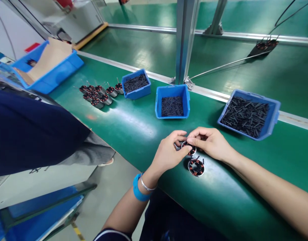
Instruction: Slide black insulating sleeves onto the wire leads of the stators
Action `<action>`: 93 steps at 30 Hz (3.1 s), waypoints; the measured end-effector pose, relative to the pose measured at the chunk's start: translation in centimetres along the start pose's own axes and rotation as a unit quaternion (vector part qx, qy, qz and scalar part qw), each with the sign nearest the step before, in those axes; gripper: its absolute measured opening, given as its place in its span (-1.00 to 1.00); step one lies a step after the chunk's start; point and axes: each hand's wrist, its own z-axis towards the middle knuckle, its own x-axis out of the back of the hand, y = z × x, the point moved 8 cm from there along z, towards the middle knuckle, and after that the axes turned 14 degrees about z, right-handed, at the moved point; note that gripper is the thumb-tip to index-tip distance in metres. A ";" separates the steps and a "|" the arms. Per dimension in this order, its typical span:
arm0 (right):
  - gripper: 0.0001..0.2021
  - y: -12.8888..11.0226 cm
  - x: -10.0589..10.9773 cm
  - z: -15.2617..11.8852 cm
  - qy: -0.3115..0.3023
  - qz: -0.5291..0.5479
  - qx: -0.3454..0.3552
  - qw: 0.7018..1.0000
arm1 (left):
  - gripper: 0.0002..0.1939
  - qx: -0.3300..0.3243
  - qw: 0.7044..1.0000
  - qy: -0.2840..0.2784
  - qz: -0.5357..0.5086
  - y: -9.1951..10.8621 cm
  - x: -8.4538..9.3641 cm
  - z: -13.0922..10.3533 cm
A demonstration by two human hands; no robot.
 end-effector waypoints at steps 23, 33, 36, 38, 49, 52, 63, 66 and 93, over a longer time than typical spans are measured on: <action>-0.70 -7.6 12.5 0.3 0.162 -0.619 0.044 0.767 | -0.83 0.002 1.000 -0.023 -0.007 1.1 -1.4 2.2; -0.76 -9.5 14.2 -1.1 0.257 -0.538 0.062 0.801 | -0.79 0.039 0.989 -0.048 -0.132 0.3 -1.9 2.3; -0.76 -9.9 14.5 -1.2 0.255 -0.523 0.091 0.808 | -0.81 0.032 0.986 -0.056 -0.157 0.3 -2.0 2.3; -0.79 -10.1 14.7 -1.4 0.268 -0.501 0.085 0.819 | -0.81 0.028 0.984 -0.059 -0.163 0.3 -2.0 2.3; -0.81 -9.5 0.5 -0.9 -0.090 -0.277 0.162 0.943 | -0.83 0.032 0.979 -0.054 -0.195 0.3 -2.2 2.4; -0.80 -9.3 0.1 -0.4 -0.093 -0.291 0.160 0.939 | -0.83 0.034 0.978 -0.051 -0.201 0.4 -2.2 2.5; -0.82 -9.4 -0.1 -0.4 -0.084 -0.306 0.161 0.935 | -0.84 0.031 0.977 -0.055 -0.205 0.4 -2.2 2.4; -0.82 -9.2 -0.2 -0.2 -0.089 -0.304 0.148 0.937 | -0.84 0.031 0.978 -0.054 -0.197 0.4 -2.1 2.4; -0.73 -7.9 -0.7 0.2 -0.144 -0.356 0.113 0.916 | -0.80 0.031 0.981 -0.055 -0.184 0.5 -1.8 2.3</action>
